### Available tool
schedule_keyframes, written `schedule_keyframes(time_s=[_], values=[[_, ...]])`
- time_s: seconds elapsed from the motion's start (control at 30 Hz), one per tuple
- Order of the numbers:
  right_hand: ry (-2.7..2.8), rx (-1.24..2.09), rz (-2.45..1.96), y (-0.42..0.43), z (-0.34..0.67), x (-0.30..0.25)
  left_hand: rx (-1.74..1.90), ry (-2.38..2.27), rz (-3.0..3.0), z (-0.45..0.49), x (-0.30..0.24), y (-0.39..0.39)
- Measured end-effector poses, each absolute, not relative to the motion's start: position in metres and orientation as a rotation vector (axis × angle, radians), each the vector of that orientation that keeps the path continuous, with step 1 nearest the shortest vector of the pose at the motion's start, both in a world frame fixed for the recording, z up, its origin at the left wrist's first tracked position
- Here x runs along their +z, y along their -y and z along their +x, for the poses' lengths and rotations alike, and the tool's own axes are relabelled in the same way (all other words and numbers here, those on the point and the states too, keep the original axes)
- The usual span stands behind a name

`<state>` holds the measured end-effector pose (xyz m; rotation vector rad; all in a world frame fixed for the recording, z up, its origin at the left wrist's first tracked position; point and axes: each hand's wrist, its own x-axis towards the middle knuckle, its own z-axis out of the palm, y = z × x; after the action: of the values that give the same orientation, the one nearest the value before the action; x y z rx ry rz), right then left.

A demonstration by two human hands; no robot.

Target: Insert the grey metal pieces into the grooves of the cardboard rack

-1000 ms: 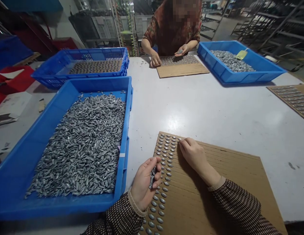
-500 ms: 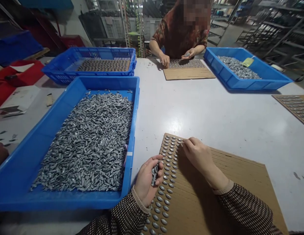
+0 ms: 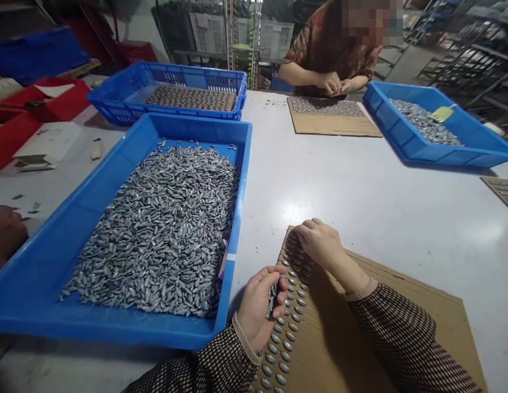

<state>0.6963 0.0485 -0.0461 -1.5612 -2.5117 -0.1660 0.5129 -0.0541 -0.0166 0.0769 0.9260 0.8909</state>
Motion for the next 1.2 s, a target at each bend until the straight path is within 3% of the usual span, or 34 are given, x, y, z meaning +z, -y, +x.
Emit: schedule_keyframes(time_s=[1.2], values=[[2.636, -0.198, -1.581, -0.053, 0.688, -0.039, 0.921, -0.894, 0.118, 0.514, -0.021, 0.059]])
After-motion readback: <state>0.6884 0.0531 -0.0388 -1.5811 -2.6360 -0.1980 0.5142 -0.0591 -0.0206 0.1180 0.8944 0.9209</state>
